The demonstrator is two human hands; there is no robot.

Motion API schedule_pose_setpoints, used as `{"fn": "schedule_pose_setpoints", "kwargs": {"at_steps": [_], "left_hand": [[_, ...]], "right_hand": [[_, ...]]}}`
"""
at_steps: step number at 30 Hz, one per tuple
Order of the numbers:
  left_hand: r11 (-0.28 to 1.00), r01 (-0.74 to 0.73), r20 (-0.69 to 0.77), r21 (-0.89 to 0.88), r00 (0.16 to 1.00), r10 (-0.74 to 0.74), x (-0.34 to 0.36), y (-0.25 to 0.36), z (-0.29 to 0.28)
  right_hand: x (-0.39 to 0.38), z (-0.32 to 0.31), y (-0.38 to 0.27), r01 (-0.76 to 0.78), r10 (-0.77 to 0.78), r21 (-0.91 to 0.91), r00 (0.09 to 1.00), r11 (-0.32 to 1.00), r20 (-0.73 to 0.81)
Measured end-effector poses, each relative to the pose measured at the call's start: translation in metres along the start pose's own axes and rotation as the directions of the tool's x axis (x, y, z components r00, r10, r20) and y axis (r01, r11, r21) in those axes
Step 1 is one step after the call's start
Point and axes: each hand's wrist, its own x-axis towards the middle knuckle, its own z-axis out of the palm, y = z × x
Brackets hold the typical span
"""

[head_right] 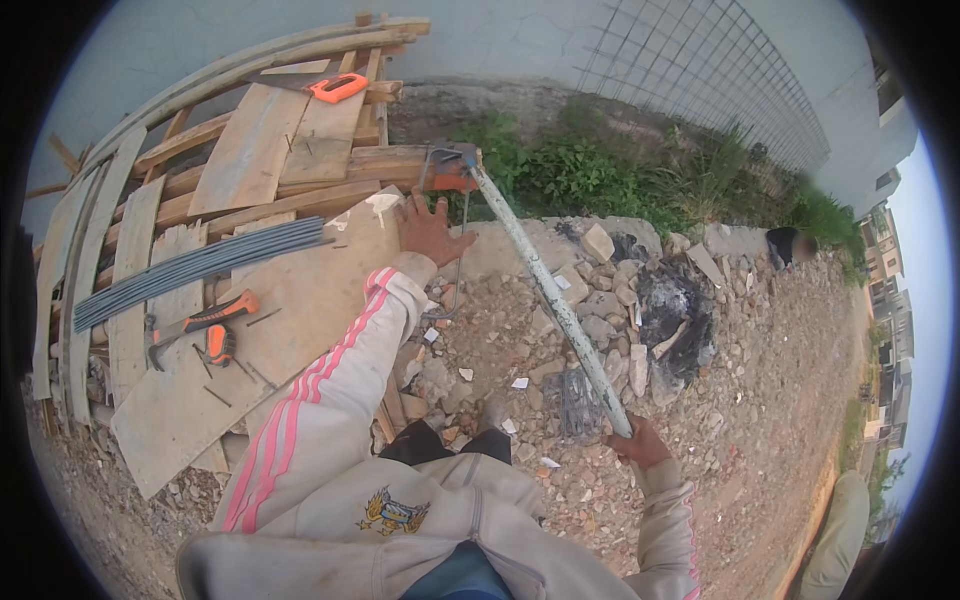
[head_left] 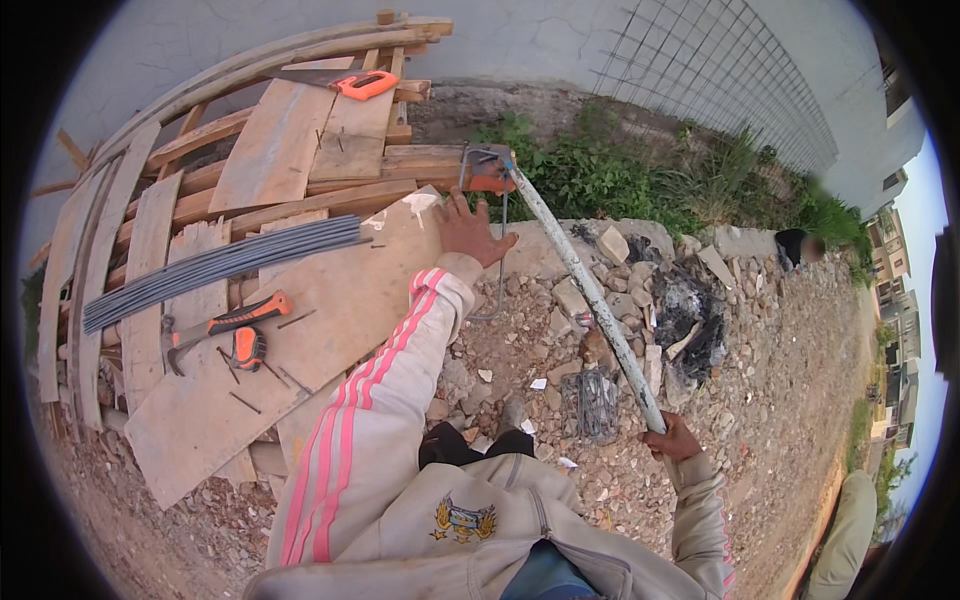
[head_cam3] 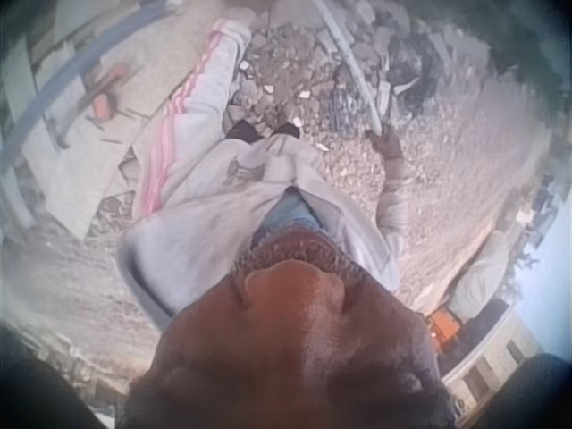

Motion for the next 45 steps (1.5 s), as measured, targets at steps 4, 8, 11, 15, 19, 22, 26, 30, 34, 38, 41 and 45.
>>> {"fn": "schedule_pose_setpoints", "kwargs": {"at_steps": [4,8,11,15,19,22,26,30,34,38,41,45], "left_hand": [[0.997,-0.072,0.027,-0.008,0.997,0.072,-0.001,-0.004,0.0],[0.995,-0.071,-0.043,-0.064,0.997,0.068,-0.001,-0.007,0.007],[0.996,-0.077,-0.068,-0.055,0.995,0.073,0.001,-0.008,0.015],[0.994,-0.083,-0.106,-0.072,0.991,0.075,0.0,-0.004,0.018],[0.994,-0.096,-0.168,-0.047,0.982,0.087,0.005,-0.007,0.023],[0.998,-0.069,-0.111,-0.003,0.991,0.069,-0.001,-0.002,0.01],[1.0,-0.026,-0.11,-0.017,0.994,0.024,0.008,0.002,0.015],[0.993,0.108,-0.046,0.044,0.993,-0.106,0.017,0.018,0.012],[0.973,0.213,-0.026,0.088,0.977,-0.211,0.021,0.03,0.005],[0.978,0.205,-0.061,0.047,0.978,-0.202,0.027,0.034,0.009],[0.973,0.232,-0.094,0.009,0.969,-0.23,0.029,0.05,-0.006],[0.971,0.24,-0.197,-0.01,0.951,-0.237,0.026,0.056,-0.013]], "right_hand": [[0.001,0.024,0.005,-0.087,0.077,0.139,0.994,0.987,0.075],[-0.027,0.085,-0.003,-0.047,0.048,0.217,0.999,0.975,-0.002],[-0.05,0.15,-0.025,-0.055,0.074,0.199,0.993,0.978,-0.09],[-0.063,0.18,-0.034,-0.013,0.044,0.23,0.991,0.973,-0.13],[-0.057,0.184,-0.024,-0.014,0.039,0.179,0.989,0.984,-0.14],[-0.039,0.159,0.001,0.057,-0.041,0.101,0.987,0.993,-0.157],[0.01,0.132,0.033,0.19,-0.219,-0.127,0.936,0.973,-0.277],[0.007,0.119,0.013,0.169,-0.194,-0.109,0.94,0.98,-0.281],[-0.007,0.116,0.018,0.148,-0.107,0.232,0.977,0.961,-0.182],[-0.003,0.106,0.079,0.329,-0.246,0.146,0.88,0.933,-0.407],[0.004,0.095,0.115,0.296,-0.139,0.34,0.898,0.893,-0.417],[0.029,0.07,0.12,0.366,-0.247,0.233,0.874,0.901,-0.419]]}}
